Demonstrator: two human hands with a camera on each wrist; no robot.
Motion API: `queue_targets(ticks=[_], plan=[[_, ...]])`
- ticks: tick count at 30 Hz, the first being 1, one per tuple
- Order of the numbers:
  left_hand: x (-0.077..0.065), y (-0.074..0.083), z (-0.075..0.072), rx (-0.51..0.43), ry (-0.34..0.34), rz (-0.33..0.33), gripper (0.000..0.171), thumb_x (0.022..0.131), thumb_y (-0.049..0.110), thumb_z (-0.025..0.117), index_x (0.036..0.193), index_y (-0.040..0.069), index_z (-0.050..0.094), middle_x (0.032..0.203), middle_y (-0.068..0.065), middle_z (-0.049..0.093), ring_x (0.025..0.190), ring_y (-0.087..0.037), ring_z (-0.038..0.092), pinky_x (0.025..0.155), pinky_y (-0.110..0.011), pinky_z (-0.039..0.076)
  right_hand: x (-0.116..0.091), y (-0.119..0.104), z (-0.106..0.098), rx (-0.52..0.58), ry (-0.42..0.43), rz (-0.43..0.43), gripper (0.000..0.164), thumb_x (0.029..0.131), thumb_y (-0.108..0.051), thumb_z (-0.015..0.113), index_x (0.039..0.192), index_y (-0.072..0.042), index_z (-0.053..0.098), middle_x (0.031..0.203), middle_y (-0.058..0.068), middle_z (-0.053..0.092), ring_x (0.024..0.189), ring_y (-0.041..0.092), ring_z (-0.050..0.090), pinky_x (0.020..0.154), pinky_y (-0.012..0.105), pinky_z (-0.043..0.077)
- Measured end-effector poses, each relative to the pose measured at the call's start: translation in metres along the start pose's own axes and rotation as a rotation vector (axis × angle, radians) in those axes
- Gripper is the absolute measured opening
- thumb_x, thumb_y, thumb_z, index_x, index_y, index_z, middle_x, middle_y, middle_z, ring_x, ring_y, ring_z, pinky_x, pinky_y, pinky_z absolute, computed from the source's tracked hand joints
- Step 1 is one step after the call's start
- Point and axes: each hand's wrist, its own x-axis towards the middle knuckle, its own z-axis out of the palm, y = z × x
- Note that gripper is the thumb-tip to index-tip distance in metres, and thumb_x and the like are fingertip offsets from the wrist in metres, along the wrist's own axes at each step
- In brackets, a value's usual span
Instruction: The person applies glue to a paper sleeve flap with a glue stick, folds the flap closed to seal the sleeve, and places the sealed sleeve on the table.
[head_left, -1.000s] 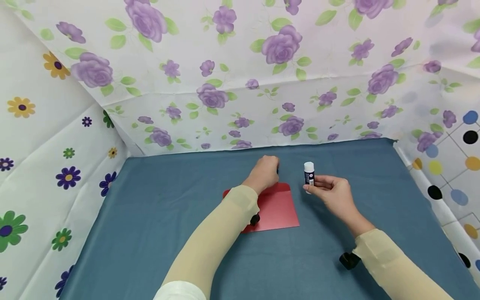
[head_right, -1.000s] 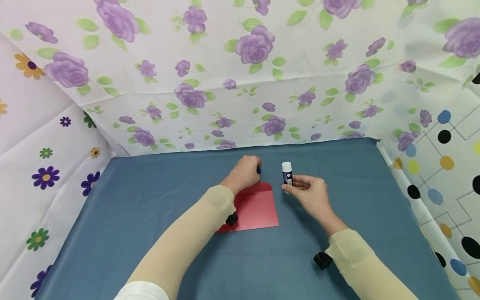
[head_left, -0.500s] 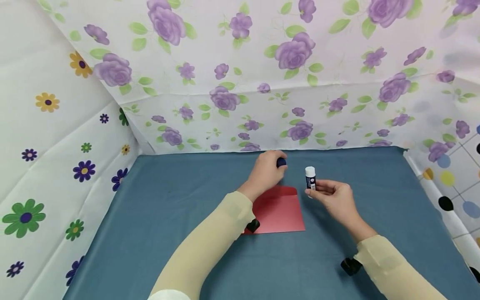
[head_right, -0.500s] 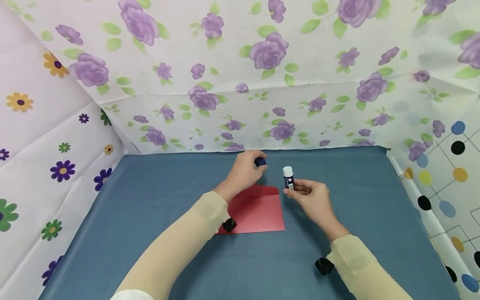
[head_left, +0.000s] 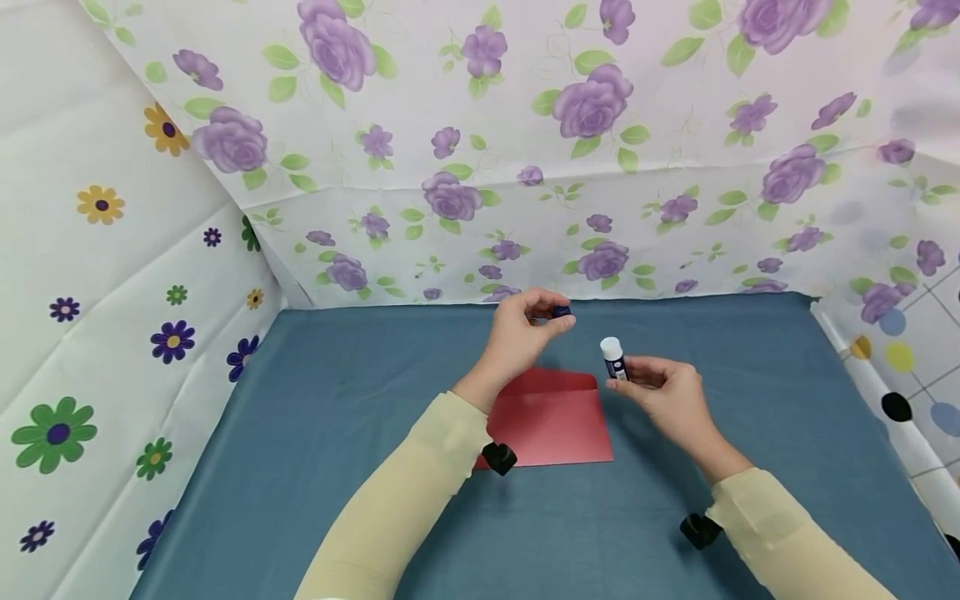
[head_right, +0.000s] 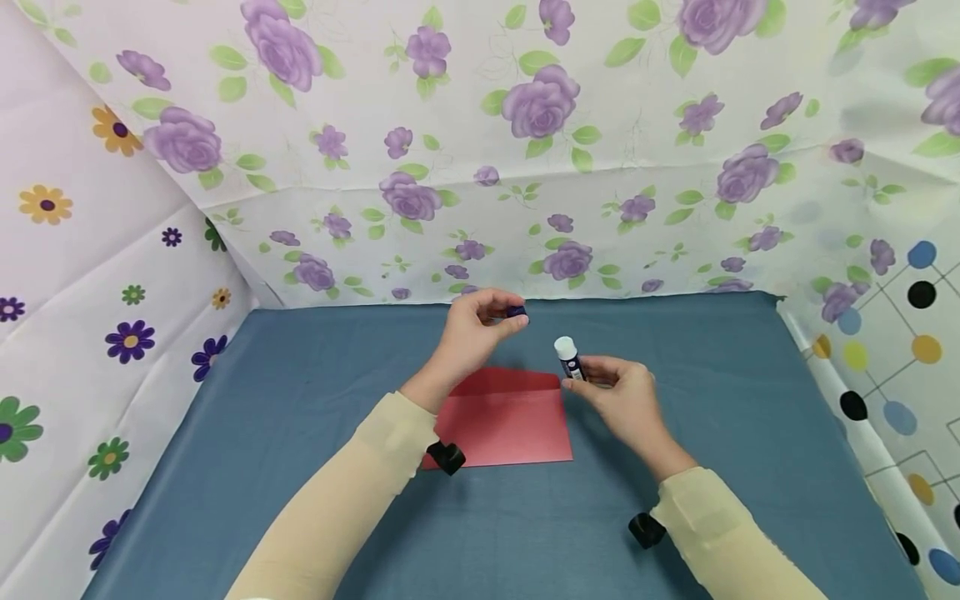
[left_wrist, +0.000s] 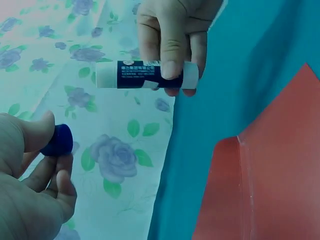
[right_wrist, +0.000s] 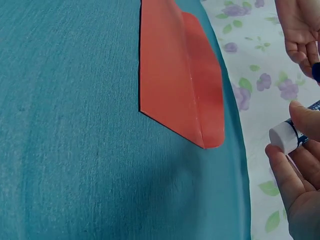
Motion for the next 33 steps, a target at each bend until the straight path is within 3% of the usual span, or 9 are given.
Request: queue_targets(ticks=[6,11,15,19,23,33], plan=[[-0.004,0.013,0.001,-0.132,-0.090,-0.056,0.026,0.083,0.023,0.071,0.109,0.019,0.070,0.108,-0.001,0.068,0.093,-0.013,0.065,0.078,-0.024,0.054,0.001,-0.002,0.003,-0.011,-0.005,-0.032,0.044,0.073,-0.040,0.078,0.110,-0.018,0.070,0.101,0.003,0.072,0.092,0.015,0.069,0.072,0.023,0.056],[-0.011,0.031,0.004,-0.135,-0.160,-0.061,0.028,0.084,0.017,0.071,0.111,0.013,0.070,0.109,-0.005,0.069,0.091,-0.012,0.066,0.078,-0.025,0.054,0.004,-0.003,0.004,0.003,-0.011,-0.039,0.043,0.072,-0.041,0.078,0.108,-0.019,0.071,0.102,0.002,0.072,0.091,0.013,0.069,0.075,0.024,0.056],[-0.014,0.034,0.007,-0.128,-0.223,-0.064,0.027,0.084,0.016,0.071,0.111,0.013,0.070,0.107,-0.003,0.070,0.090,-0.011,0.066,0.079,-0.025,0.054,0.006,-0.004,0.004,0.022,-0.023,-0.043,0.039,0.073,-0.039,0.078,0.106,-0.021,0.071,0.101,0.002,0.072,0.091,0.011,0.069,0.074,0.024,0.056],[-0.014,0.034,0.007,-0.112,-0.269,-0.057,0.025,0.083,0.016,0.071,0.108,0.013,0.071,0.103,-0.004,0.070,0.089,-0.017,0.066,0.076,-0.026,0.055,0.007,-0.006,0.005,0.010,-0.025,-0.058,0.039,0.073,-0.039,0.078,0.107,-0.021,0.071,0.101,0.002,0.072,0.091,0.012,0.070,0.073,0.024,0.056],[-0.012,0.025,0.010,-0.085,-0.258,-0.018,0.023,0.083,0.017,0.072,0.105,0.016,0.070,0.100,-0.004,0.069,0.087,-0.021,0.066,0.073,-0.025,0.055,0.006,-0.007,0.006,-0.022,-0.016,-0.053,0.041,0.074,-0.042,0.076,0.108,-0.021,0.070,0.098,0.002,0.073,0.090,0.015,0.070,0.071,0.025,0.056],[-0.009,0.012,0.018,0.063,-0.176,0.062,0.014,0.086,0.033,0.066,0.099,0.029,0.071,0.092,0.013,0.068,0.080,-0.008,0.066,0.069,-0.021,0.054,0.005,-0.010,0.007,-0.032,0.005,-0.066,0.036,0.075,-0.037,0.077,0.107,-0.021,0.071,0.096,0.001,0.072,0.084,0.011,0.070,0.070,0.025,0.057]])
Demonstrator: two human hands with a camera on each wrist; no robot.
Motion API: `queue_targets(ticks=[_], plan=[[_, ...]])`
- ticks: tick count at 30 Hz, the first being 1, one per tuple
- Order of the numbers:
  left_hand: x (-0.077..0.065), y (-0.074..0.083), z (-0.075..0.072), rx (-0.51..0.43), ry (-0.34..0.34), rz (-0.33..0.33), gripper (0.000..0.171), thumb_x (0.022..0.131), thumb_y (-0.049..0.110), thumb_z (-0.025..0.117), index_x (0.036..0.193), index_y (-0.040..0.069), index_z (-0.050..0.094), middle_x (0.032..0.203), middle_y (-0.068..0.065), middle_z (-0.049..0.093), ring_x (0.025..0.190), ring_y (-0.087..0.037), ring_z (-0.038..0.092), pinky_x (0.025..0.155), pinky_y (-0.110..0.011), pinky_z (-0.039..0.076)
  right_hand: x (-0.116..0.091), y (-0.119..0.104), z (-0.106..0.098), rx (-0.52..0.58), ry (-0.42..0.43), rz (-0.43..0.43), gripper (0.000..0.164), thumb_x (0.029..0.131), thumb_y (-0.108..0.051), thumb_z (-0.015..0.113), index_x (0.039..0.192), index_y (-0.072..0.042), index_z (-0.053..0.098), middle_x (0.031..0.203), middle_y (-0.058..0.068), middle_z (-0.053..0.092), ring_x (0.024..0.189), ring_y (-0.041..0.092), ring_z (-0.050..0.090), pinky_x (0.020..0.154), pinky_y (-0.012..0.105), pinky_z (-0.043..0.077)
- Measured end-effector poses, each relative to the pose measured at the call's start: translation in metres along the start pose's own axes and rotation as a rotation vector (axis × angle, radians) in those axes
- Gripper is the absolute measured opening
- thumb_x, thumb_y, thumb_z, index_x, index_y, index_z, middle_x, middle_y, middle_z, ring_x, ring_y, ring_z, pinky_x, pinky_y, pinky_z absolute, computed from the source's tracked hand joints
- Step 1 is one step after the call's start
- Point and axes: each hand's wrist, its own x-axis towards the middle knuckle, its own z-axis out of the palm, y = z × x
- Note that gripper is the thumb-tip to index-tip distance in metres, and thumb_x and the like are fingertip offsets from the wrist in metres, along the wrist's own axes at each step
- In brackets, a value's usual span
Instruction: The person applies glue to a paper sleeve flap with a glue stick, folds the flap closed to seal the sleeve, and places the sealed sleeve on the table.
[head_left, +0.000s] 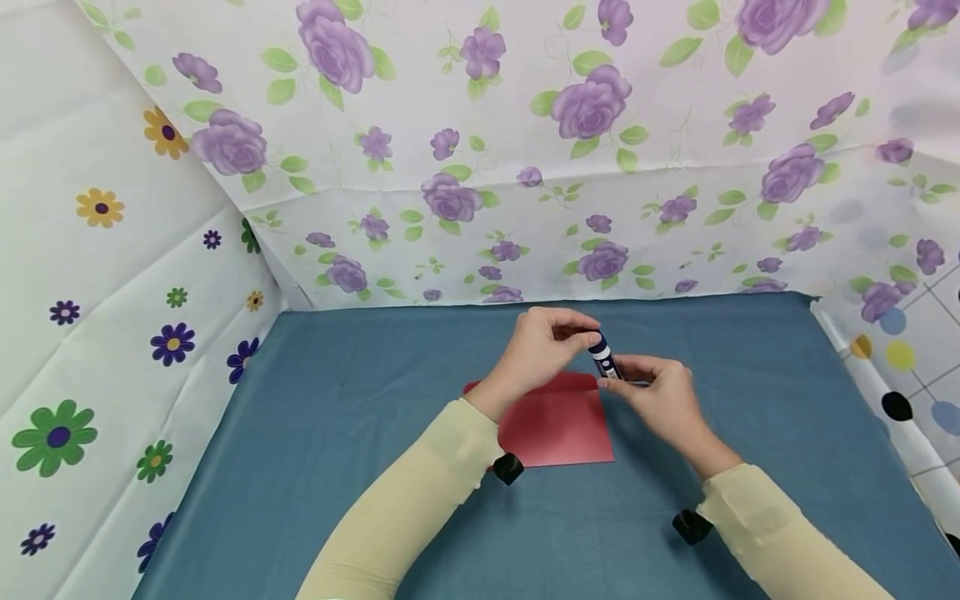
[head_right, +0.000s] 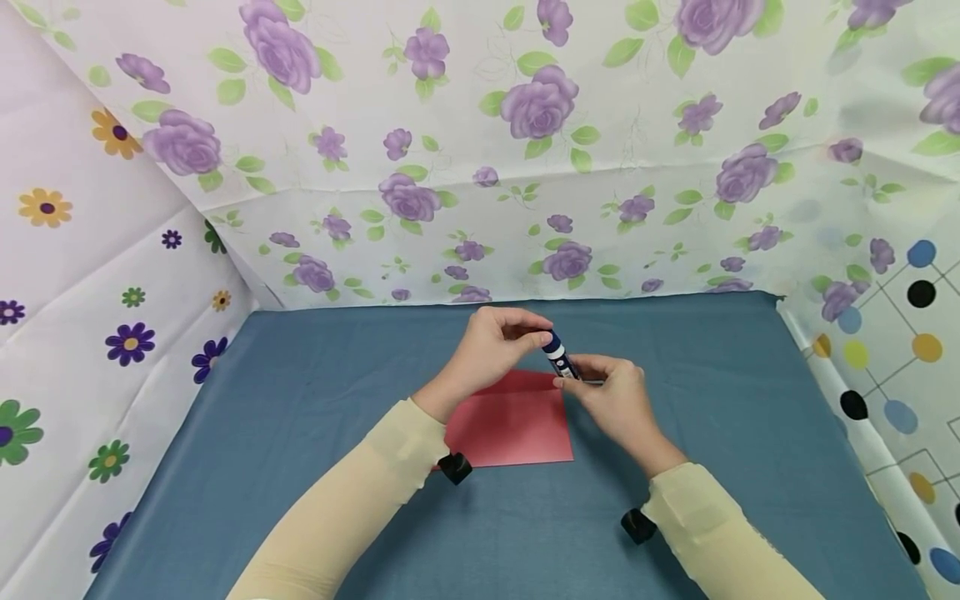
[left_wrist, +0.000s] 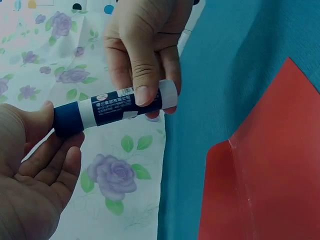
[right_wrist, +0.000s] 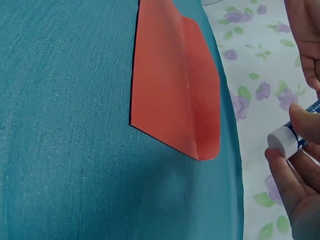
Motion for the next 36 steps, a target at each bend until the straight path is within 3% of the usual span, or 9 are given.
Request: queue_targets(ticks=[10,18,23,30,36], plan=[[0.000,0.002,0.004,-0.015,0.025,-0.021,0.015,0.084,0.031,0.068,0.099,0.030,0.072,0.094,0.013,0.069,0.081,-0.009,0.067,0.068,-0.021,0.054,0.000,-0.007,0.007,-0.041,0.028,-0.056,0.040,0.080,-0.029,0.074,0.116,-0.012,0.066,0.100,0.007,0.072,0.081,0.012,0.071,0.066,0.024,0.057],[0.002,0.000,0.009,-0.044,-0.041,-0.070,0.014,0.084,0.023,0.069,0.096,0.028,0.074,0.094,0.011,0.070,0.080,-0.004,0.066,0.071,-0.019,0.054,-0.003,-0.005,0.009,-0.066,0.003,-0.095,0.039,0.083,-0.019,0.072,0.120,-0.007,0.064,0.101,0.010,0.072,0.079,0.012,0.071,0.064,0.023,0.056],[0.007,0.003,0.010,-0.033,-0.108,-0.037,0.014,0.083,0.027,0.069,0.097,0.028,0.073,0.092,0.012,0.069,0.081,-0.001,0.066,0.071,-0.019,0.054,0.002,0.000,0.004,-0.069,0.017,-0.114,0.034,0.080,-0.017,0.075,0.113,-0.013,0.068,0.096,0.004,0.073,0.080,0.011,0.071,0.065,0.020,0.056],[0.013,0.005,0.005,-0.083,-0.058,-0.012,0.015,0.085,0.026,0.067,0.098,0.030,0.072,0.099,0.015,0.067,0.087,0.000,0.064,0.078,-0.019,0.053,0.014,-0.006,-0.006,-0.106,0.022,-0.124,0.036,0.077,-0.033,0.076,0.110,-0.021,0.069,0.095,-0.003,0.072,0.083,0.010,0.070,0.068,0.018,0.054],[0.013,0.000,0.004,-0.072,-0.078,-0.010,0.017,0.087,0.030,0.065,0.103,0.031,0.070,0.102,0.016,0.066,0.090,0.000,0.064,0.080,-0.019,0.052,0.017,-0.007,-0.008,-0.132,0.015,-0.088,0.037,0.075,-0.037,0.077,0.108,-0.022,0.070,0.094,-0.004,0.072,0.082,0.010,0.069,0.068,0.023,0.056]])
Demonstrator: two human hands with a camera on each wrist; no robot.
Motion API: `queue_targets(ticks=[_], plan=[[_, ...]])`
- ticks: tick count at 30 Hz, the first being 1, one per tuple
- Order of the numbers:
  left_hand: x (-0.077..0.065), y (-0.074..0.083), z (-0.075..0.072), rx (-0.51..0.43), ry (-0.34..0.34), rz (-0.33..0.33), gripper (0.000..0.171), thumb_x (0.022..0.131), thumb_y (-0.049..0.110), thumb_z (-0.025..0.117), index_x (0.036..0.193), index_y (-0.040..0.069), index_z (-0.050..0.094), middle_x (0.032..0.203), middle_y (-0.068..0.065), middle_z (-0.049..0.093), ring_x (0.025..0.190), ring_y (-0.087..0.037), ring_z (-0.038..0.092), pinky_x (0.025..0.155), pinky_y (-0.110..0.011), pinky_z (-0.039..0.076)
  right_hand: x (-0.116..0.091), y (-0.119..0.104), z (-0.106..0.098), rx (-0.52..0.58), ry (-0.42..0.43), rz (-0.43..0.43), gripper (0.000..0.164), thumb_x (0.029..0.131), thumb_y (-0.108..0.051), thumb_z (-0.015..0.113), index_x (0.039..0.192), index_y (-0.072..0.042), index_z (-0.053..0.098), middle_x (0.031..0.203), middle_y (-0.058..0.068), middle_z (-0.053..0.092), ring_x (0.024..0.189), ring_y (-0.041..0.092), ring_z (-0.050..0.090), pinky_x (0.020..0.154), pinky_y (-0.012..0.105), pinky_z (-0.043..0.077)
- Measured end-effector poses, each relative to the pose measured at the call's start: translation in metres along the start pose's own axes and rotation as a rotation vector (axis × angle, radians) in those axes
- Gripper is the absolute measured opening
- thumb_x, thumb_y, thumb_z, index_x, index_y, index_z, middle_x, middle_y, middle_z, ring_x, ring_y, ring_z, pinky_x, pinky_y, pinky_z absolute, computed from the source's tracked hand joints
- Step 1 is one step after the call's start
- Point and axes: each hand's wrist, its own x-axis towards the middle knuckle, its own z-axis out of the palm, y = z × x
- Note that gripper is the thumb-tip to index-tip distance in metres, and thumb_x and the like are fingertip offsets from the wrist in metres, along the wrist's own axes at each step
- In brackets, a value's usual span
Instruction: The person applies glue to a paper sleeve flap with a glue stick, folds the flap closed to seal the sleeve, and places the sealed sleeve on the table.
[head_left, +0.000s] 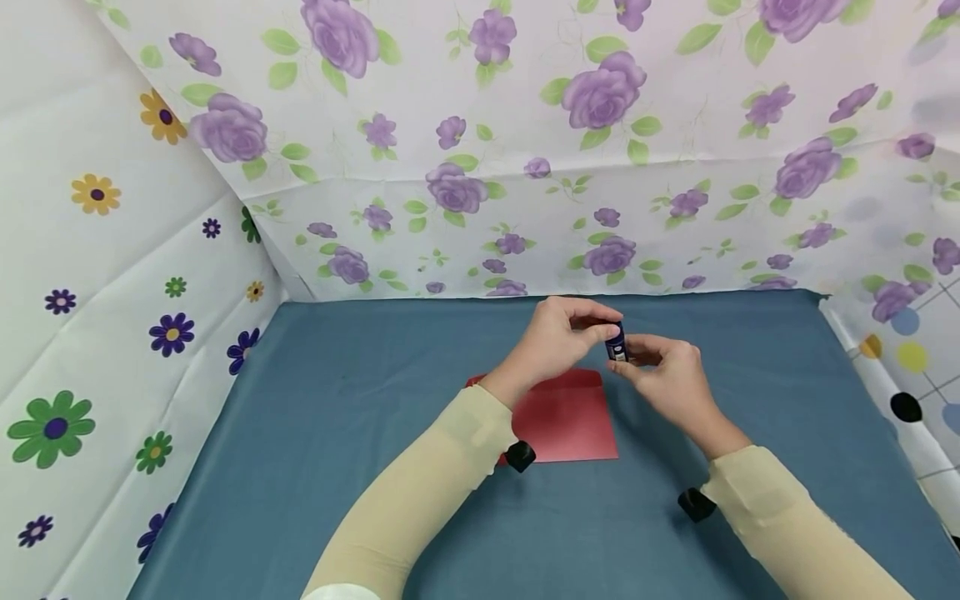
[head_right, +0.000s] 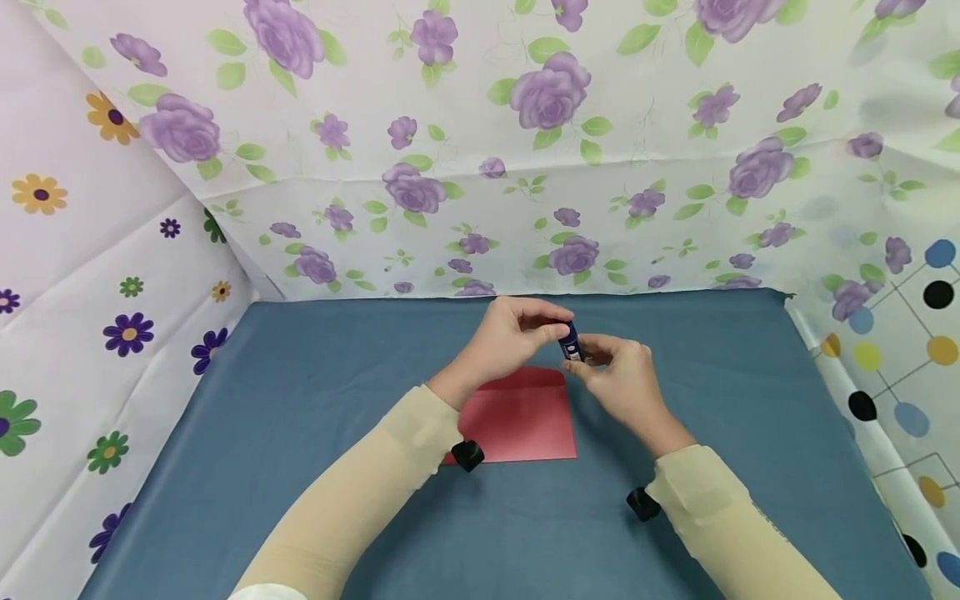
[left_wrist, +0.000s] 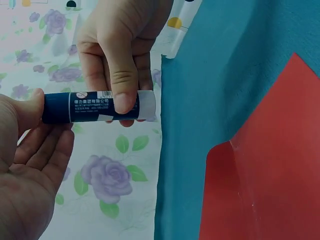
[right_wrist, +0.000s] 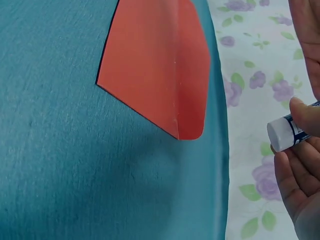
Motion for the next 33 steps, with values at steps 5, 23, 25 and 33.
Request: queue_targets(ticks=[5,23,25,33], plan=[[-0.003,-0.011,-0.007,0.011,0.038,0.012,0.022,0.087,0.036,0.063,0.109,0.035,0.067,0.109,0.017,0.065,0.095,0.002,0.063,0.080,-0.020,0.053,0.000,0.006,0.000,0.039,-0.001,0.031,0.034,0.076,-0.036,0.077,0.105,-0.019,0.071,0.093,-0.002,0.072,0.082,0.011,0.070,0.068,0.021,0.056],[-0.043,-0.068,-0.081,0.191,0.403,-0.132,0.018,0.089,0.034,0.063,0.105,0.029,0.070,0.098,0.010,0.070,0.087,-0.004,0.064,0.076,-0.028,0.053,0.007,0.061,-0.030,-0.083,0.078,0.425,0.055,0.075,-0.050,0.073,0.113,-0.011,0.065,0.104,0.012,0.069,0.081,0.004,0.063,0.063,0.022,0.053],[-0.047,-0.074,-0.085,0.202,0.413,-0.147,0.018,0.089,0.034,0.063,0.104,0.028,0.071,0.097,0.009,0.070,0.086,-0.005,0.063,0.076,-0.029,0.053,0.007,0.066,-0.030,-0.096,0.070,0.449,0.057,0.076,-0.049,0.072,0.116,-0.008,0.064,0.106,0.014,0.068,0.086,0.013,0.064,0.065,0.026,0.053],[-0.057,-0.091,-0.093,0.219,0.428,-0.198,0.015,0.088,0.033,0.065,0.099,0.025,0.072,0.092,0.008,0.070,0.083,-0.007,0.063,0.072,-0.029,0.054,0.005,0.083,-0.025,-0.080,0.041,0.537,0.057,0.078,-0.044,0.072,0.119,-0.006,0.061,0.109,0.016,0.066,0.080,0.008,0.062,0.059,0.022,0.051]])
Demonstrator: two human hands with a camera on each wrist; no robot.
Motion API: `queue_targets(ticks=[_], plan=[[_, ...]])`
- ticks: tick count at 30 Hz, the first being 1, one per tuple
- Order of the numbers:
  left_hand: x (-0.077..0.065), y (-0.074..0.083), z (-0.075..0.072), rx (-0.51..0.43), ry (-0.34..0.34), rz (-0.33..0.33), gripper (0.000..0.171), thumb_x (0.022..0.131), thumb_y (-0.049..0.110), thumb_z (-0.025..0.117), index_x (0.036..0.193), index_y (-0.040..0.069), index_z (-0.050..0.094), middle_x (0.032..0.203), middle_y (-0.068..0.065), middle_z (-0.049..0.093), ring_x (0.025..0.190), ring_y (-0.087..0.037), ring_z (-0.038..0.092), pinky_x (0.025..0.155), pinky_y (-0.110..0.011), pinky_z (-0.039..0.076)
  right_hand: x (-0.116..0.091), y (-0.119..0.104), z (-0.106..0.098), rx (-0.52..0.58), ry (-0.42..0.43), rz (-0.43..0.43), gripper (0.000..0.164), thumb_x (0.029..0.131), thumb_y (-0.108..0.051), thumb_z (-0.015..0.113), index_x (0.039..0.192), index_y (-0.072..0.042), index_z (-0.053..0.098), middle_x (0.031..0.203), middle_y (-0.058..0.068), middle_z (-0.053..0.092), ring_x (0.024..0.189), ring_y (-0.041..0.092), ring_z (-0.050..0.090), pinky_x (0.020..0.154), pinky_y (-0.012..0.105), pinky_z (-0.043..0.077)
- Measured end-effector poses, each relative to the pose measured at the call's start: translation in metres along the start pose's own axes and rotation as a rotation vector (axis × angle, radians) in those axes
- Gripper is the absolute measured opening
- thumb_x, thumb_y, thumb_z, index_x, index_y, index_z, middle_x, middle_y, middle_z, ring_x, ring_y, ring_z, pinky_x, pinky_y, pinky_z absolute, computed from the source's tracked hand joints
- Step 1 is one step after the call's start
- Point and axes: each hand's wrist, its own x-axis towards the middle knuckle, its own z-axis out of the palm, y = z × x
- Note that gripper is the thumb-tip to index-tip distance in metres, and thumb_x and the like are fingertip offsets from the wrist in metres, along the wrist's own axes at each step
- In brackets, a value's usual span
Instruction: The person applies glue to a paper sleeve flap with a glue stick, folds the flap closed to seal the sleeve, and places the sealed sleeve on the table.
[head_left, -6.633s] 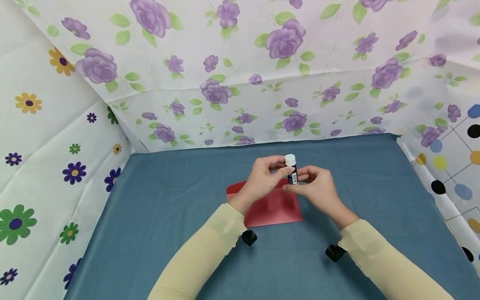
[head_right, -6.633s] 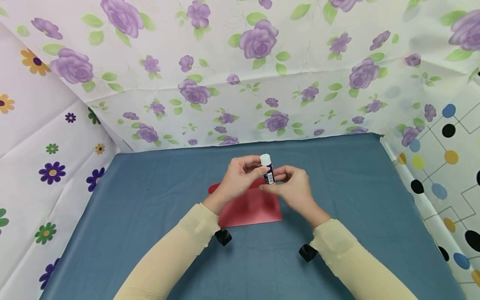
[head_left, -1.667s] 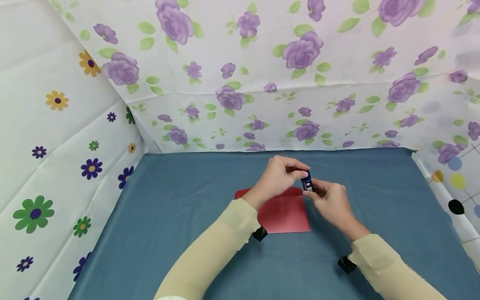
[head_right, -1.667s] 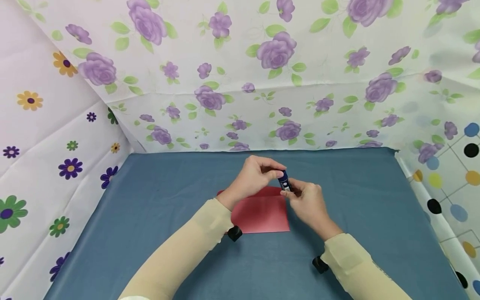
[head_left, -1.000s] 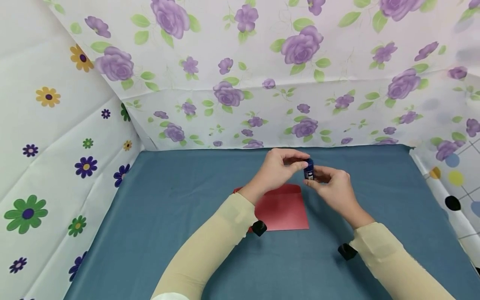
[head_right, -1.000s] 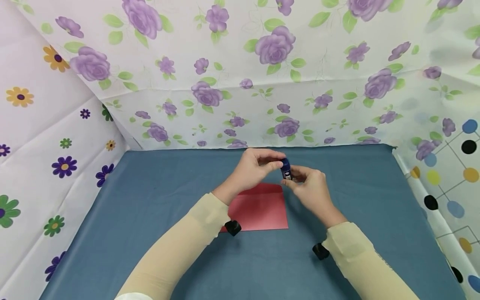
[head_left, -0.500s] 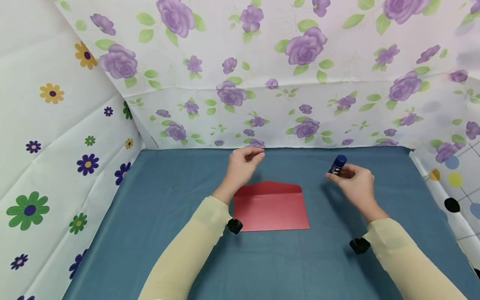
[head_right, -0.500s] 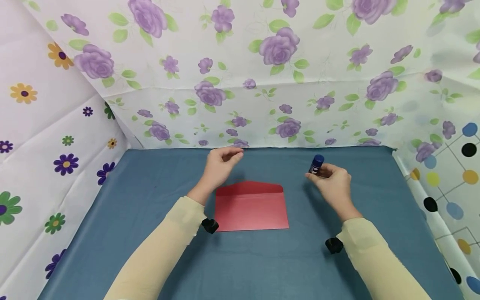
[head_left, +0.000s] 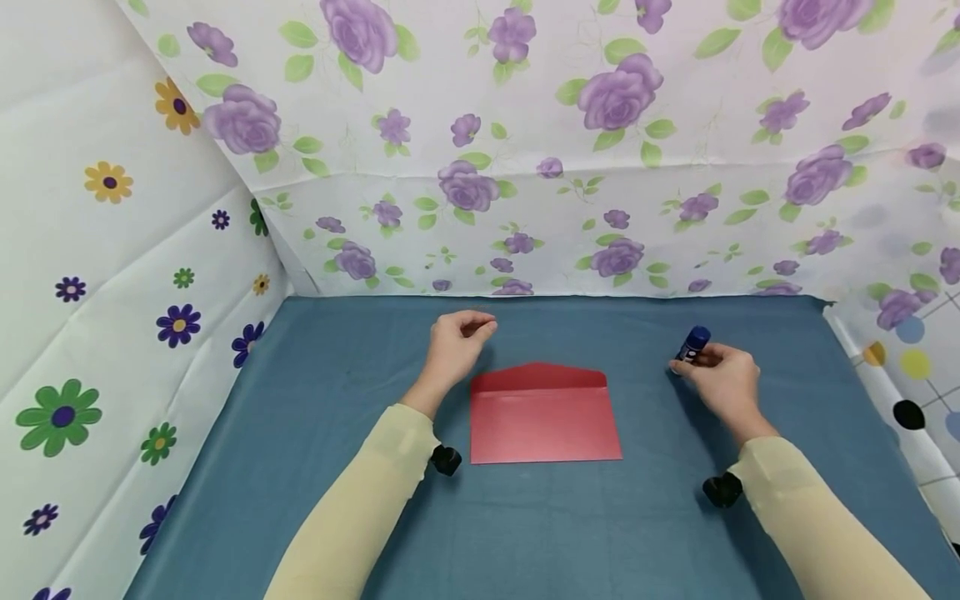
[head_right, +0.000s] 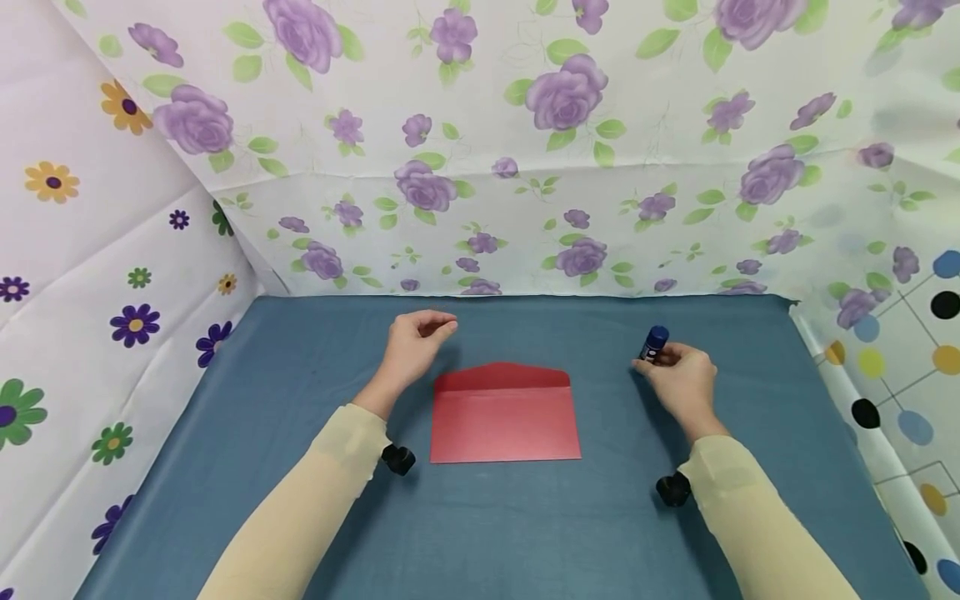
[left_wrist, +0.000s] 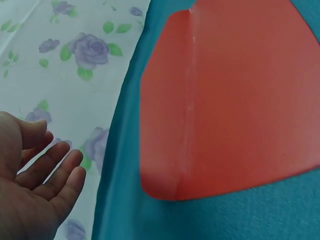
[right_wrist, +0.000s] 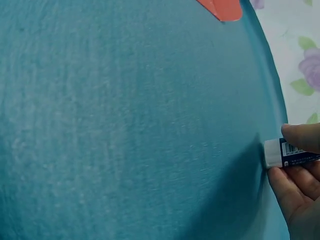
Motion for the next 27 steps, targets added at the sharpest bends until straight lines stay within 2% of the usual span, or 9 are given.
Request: queue_targets(ticks=[2,8,17,24,27], plan=[[-0.001,-0.004,0.000,0.010,-0.008,-0.004,0.015,0.088,0.033,0.066,0.098,0.025,0.072,0.092,0.007,0.069,0.082,-0.007,0.063,0.072,-0.029,0.054,0.001,0.003,0.001,0.002,0.002,0.013,0.057,0.079,-0.044,0.072,0.120,-0.006,0.060,0.109,0.015,0.066,0.080,0.008,0.062,0.058,0.021,0.051],[-0.001,-0.011,0.001,0.008,-0.023,-0.015,0.015,0.087,0.033,0.067,0.099,0.025,0.072,0.093,0.007,0.070,0.082,-0.008,0.063,0.071,-0.029,0.054,0.004,0.008,0.005,-0.006,0.017,-0.002,0.059,0.078,-0.044,0.072,0.121,-0.005,0.060,0.108,0.016,0.066,0.093,0.023,0.065,0.057,0.022,0.051],[-0.002,-0.014,0.003,0.019,-0.023,-0.025,0.014,0.086,0.034,0.067,0.096,0.026,0.072,0.091,0.008,0.069,0.082,-0.007,0.063,0.071,-0.029,0.053,0.000,0.009,0.008,-0.024,0.063,-0.051,0.050,0.077,-0.043,0.074,0.110,-0.007,0.065,0.103,0.015,0.069,0.076,0.008,0.062,0.056,0.023,0.050],[-0.005,-0.016,0.000,0.013,-0.028,-0.057,0.013,0.087,0.034,0.066,0.096,0.027,0.072,0.093,0.008,0.069,0.084,-0.008,0.063,0.072,-0.030,0.054,-0.003,0.010,0.008,-0.031,0.061,-0.085,0.048,0.078,-0.044,0.072,0.108,-0.007,0.065,0.102,0.016,0.068,0.085,0.020,0.064,0.057,0.024,0.050],[-0.006,-0.017,-0.002,0.010,-0.020,-0.066,0.012,0.087,0.033,0.066,0.096,0.027,0.072,0.092,0.008,0.069,0.083,-0.009,0.062,0.071,-0.030,0.053,-0.004,0.010,0.006,-0.021,0.047,-0.094,0.052,0.078,-0.044,0.073,0.112,-0.006,0.063,0.105,0.017,0.067,0.091,0.025,0.064,0.061,0.027,0.052]])
